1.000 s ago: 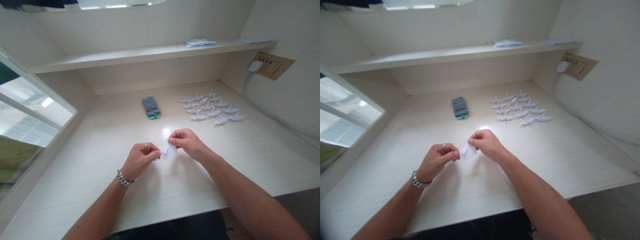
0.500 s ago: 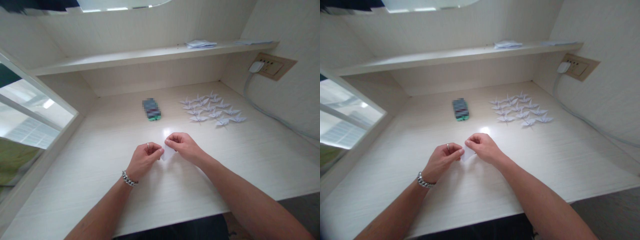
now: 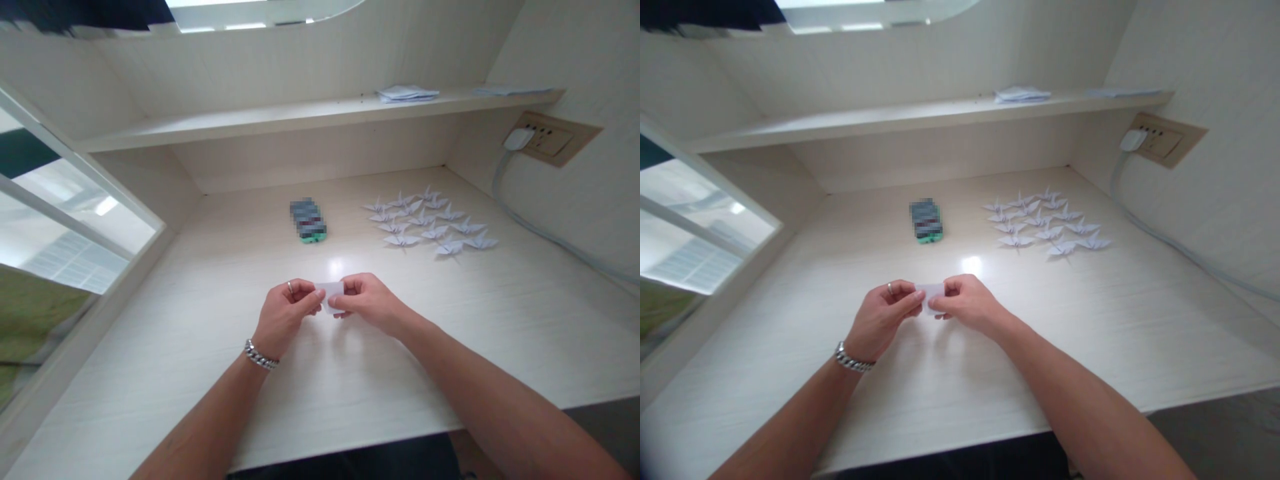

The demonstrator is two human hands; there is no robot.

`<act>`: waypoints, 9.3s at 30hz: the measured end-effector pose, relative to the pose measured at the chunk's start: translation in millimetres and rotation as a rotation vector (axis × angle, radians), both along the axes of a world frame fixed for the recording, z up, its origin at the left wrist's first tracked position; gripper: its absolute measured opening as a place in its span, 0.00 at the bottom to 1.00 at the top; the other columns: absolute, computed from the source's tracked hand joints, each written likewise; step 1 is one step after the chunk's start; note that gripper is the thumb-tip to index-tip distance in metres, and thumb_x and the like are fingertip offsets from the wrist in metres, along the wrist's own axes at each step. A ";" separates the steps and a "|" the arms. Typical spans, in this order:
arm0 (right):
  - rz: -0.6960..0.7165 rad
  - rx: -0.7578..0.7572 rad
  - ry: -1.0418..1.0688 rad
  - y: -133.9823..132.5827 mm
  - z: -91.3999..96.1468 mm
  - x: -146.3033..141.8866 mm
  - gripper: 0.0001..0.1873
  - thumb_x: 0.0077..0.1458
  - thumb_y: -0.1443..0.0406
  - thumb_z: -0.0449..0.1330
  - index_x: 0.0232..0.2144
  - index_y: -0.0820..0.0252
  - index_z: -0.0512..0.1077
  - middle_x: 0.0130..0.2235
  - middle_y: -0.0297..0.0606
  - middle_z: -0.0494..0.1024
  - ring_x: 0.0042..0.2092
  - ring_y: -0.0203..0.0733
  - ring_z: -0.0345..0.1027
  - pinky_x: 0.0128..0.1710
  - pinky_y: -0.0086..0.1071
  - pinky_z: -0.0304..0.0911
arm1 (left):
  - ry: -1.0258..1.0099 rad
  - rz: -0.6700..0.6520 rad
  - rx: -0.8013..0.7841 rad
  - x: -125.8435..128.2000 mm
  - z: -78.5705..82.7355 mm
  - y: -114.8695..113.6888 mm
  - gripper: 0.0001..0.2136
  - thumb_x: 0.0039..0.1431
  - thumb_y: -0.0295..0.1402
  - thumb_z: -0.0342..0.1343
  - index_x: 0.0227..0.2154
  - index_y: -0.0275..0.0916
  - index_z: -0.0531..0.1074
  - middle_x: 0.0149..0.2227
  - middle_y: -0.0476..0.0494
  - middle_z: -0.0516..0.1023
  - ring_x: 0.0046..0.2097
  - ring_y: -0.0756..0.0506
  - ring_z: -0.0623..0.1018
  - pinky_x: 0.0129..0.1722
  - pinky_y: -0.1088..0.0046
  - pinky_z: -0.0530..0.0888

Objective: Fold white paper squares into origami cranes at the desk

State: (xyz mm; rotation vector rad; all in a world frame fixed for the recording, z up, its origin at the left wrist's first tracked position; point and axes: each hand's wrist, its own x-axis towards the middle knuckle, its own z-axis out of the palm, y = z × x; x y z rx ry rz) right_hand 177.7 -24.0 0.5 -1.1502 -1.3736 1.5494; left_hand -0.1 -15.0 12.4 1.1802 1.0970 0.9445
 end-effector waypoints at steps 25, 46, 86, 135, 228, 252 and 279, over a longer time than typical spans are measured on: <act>-0.073 0.039 0.101 -2.1 -1.1 0.7 0.09 0.45 0.63 0.68 0.28 0.65 0.79 0.23 0.35 0.76 0.25 0.33 0.67 0.25 0.27 0.62 | 0.039 -0.081 0.019 -4.7 6.5 0.3 0.07 0.42 0.29 0.68 0.26 0.32 0.79 0.17 0.49 0.74 0.21 0.53 0.69 0.23 0.78 0.67; -0.076 0.063 0.184 -5.9 2.2 0.4 0.12 0.44 0.62 0.70 0.33 0.60 0.82 0.29 0.40 0.82 0.28 0.36 0.73 0.28 0.29 0.70 | -0.088 -0.094 0.040 -10.1 6.2 0.6 0.03 0.42 0.23 0.64 0.21 0.36 0.78 0.16 0.51 0.72 0.21 0.53 0.69 0.22 0.77 0.65; -0.014 -0.125 0.155 -5.6 3.1 -1.1 0.11 0.42 0.60 0.70 0.27 0.62 0.80 0.25 0.36 0.77 0.27 0.34 0.68 0.25 0.27 0.63 | 0.150 -0.153 0.163 -9.7 19.2 -2.5 0.04 0.43 0.27 0.65 0.26 0.34 0.79 0.22 0.46 0.78 0.24 0.51 0.73 0.24 0.77 0.69; -0.212 0.021 0.054 -10.1 7.6 -8.8 0.05 0.41 0.67 0.68 0.24 0.63 0.78 0.24 0.35 0.77 0.26 0.34 0.67 0.27 0.29 0.60 | -0.009 -0.070 0.110 -5.5 10.9 0.0 0.10 0.56 0.32 0.58 0.39 0.34 0.76 0.23 0.49 0.77 0.26 0.51 0.76 0.29 0.75 0.74; -0.138 0.080 0.071 -0.5 5.8 1.4 0.12 0.49 0.58 0.64 0.23 0.61 0.72 0.24 0.33 0.72 0.27 0.35 0.64 0.30 0.31 0.60 | 0.352 -0.374 0.166 -1.2 1.2 -7.4 0.10 0.53 0.35 0.58 0.21 0.37 0.75 0.21 0.46 0.76 0.23 0.50 0.71 0.26 0.75 0.67; -0.104 0.077 -0.037 -0.3 -3.6 -6.3 0.08 0.48 0.64 0.61 0.21 0.63 0.73 0.22 0.32 0.71 0.25 0.33 0.60 0.26 0.29 0.53 | 0.383 -0.185 0.142 3.2 3.9 -7.0 0.14 0.52 0.39 0.60 0.17 0.36 0.70 0.18 0.51 0.71 0.22 0.54 0.66 0.22 0.79 0.61; -0.071 0.293 -0.220 -7.0 6.9 -7.1 0.11 0.56 0.63 0.57 0.23 0.62 0.69 0.24 0.31 0.70 0.28 0.34 0.61 0.28 0.28 0.55 | 0.134 -0.021 0.115 2.8 1.6 -2.7 0.09 0.50 0.34 0.63 0.21 0.35 0.73 0.20 0.51 0.70 0.24 0.53 0.67 0.25 0.77 0.64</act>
